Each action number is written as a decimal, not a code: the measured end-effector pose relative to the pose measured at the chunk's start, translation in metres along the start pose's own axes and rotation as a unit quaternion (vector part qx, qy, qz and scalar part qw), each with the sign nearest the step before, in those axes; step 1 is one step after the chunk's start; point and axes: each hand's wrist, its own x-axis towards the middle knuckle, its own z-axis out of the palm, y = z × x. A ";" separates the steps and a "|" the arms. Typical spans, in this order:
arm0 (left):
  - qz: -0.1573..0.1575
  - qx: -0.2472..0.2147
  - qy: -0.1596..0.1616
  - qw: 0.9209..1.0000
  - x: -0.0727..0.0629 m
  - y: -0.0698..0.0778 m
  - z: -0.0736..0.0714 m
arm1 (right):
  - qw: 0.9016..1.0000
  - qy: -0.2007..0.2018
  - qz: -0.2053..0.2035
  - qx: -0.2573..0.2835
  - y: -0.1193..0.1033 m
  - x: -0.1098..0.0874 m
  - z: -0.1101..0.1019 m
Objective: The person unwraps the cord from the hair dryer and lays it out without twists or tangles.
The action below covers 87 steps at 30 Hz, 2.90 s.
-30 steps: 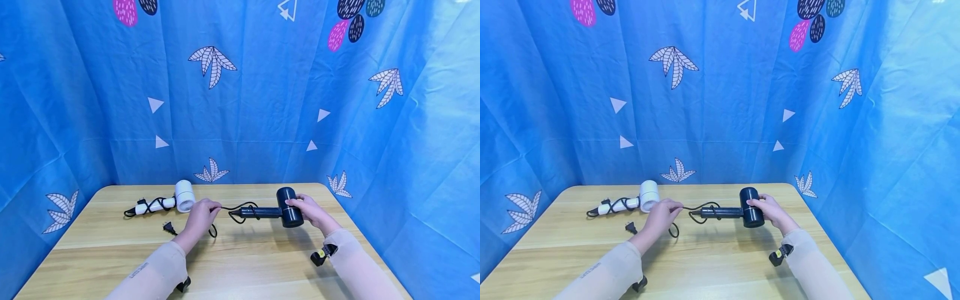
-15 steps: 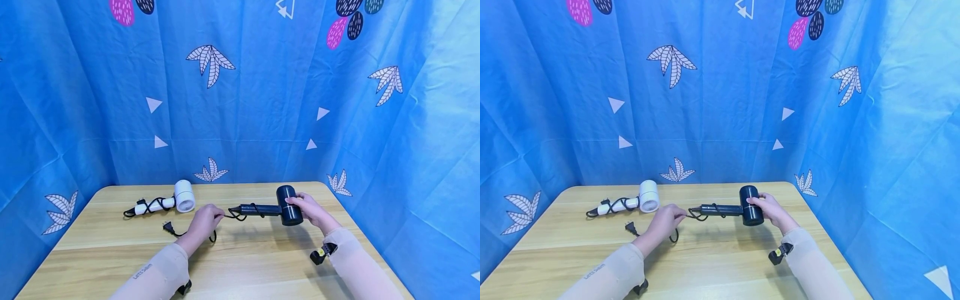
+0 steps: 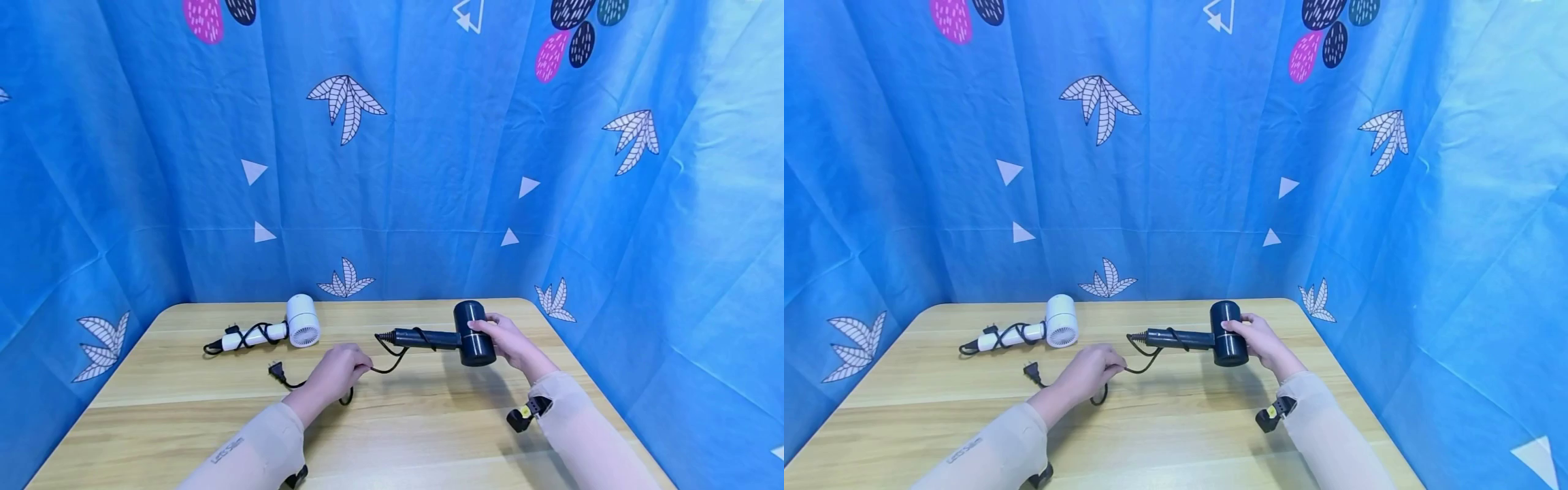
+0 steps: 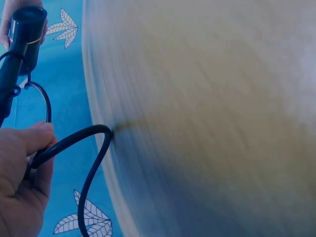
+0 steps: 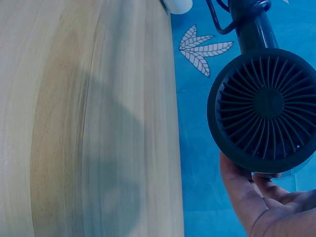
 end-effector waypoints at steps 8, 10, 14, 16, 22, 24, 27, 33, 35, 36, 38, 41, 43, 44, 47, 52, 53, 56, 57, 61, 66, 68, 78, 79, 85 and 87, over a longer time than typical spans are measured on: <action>0.051 0.010 -0.015 0.999 -0.005 0.002 -0.005 | 1.000 0.005 0.000 -0.011 -0.005 -0.003 0.001; 0.061 0.007 -0.014 0.998 -0.007 0.001 -0.006 | 1.000 0.006 0.001 -0.011 -0.005 -0.004 0.001; 0.070 -0.004 -0.008 0.997 -0.010 0.002 -0.010 | 1.000 0.010 0.002 -0.007 -0.004 -0.003 0.001; 0.062 -0.015 -0.010 0.998 -0.012 0.003 -0.014 | 1.000 0.012 0.001 -0.006 -0.003 -0.002 0.001; 0.040 -0.038 -0.017 0.998 -0.016 0.006 -0.023 | 1.000 0.026 -0.003 -0.013 -0.001 -0.001 0.001; 0.041 -0.045 -0.016 0.998 -0.017 0.006 -0.026 | 0.999 0.029 -0.003 -0.015 -0.001 -0.001 0.001; 0.045 -0.057 -0.011 0.997 -0.017 0.007 -0.029 | 0.999 0.034 -0.001 -0.018 -0.001 -0.001 0.002; 0.029 -0.079 -0.007 0.996 -0.015 0.007 -0.038 | 0.999 0.038 -0.002 -0.028 0.000 -0.002 0.003; 0.022 -0.089 -0.003 0.996 -0.015 0.007 -0.042 | 0.999 0.039 -0.001 -0.032 0.000 -0.003 0.004; 0.017 -0.095 -0.001 0.995 -0.014 0.008 -0.044 | 0.999 0.039 0.000 -0.033 0.001 -0.003 0.004; 0.014 -0.106 0.010 0.994 -0.014 0.009 -0.048 | 0.999 0.040 0.001 -0.036 0.002 -0.004 0.004; 0.011 -0.121 0.033 0.992 -0.013 0.010 -0.052 | 0.998 0.041 0.002 -0.039 0.003 -0.005 0.004; 0.012 -0.125 0.048 0.991 -0.012 0.010 -0.054 | 0.998 0.040 0.003 -0.039 0.004 -0.005 0.003; 0.013 -0.127 0.055 0.990 -0.011 0.010 -0.055 | 0.999 0.039 0.002 -0.038 0.005 -0.005 0.003; 0.019 -0.131 0.075 0.988 -0.010 0.010 -0.058 | 0.999 0.034 0.001 -0.037 0.007 -0.005 0.003; 0.021 -0.129 0.110 0.985 -0.006 0.011 -0.064 | 0.999 0.033 0.002 -0.041 0.008 -0.005 0.002; 0.019 -0.127 0.117 0.985 -0.005 0.011 -0.065 | 0.999 0.032 0.004 -0.042 0.008 -0.005 0.002; 0.016 -0.123 0.141 0.982 -0.002 0.011 -0.068 | 0.998 0.030 0.005 -0.047 0.009 -0.005 0.001; 0.014 -0.120 0.149 0.981 -0.001 0.011 -0.069 | 0.998 0.028 0.006 -0.048 0.009 -0.005 0.001; 0.015 -0.113 0.179 0.977 0.003 0.010 -0.070 | 0.999 0.020 0.004 -0.044 0.011 -0.004 0.000; 0.001 -0.101 0.203 0.974 0.007 0.008 -0.073 | 0.999 0.016 0.002 -0.042 0.012 -0.005 -0.001; -0.010 -0.092 0.207 0.974 0.008 0.007 -0.074 | 0.999 0.014 0.003 -0.044 0.012 -0.006 -0.001; -0.062 -0.086 0.232 0.967 0.012 0.000 -0.075 | 0.999 -0.001 -0.002 -0.040 0.013 -0.006 -0.004; -0.069 -0.085 0.233 0.966 0.013 -0.001 -0.074 | 0.999 -0.002 -0.002 -0.040 0.013 -0.006 -0.004; -0.096 -0.076 0.230 0.965 0.014 -0.007 -0.071 | 0.999 -0.005 -0.004 -0.037 0.015 -0.006 -0.006; -0.107 -0.074 0.224 0.966 0.014 -0.009 -0.070 | 0.999 -0.009 -0.005 -0.036 0.015 -0.006 -0.007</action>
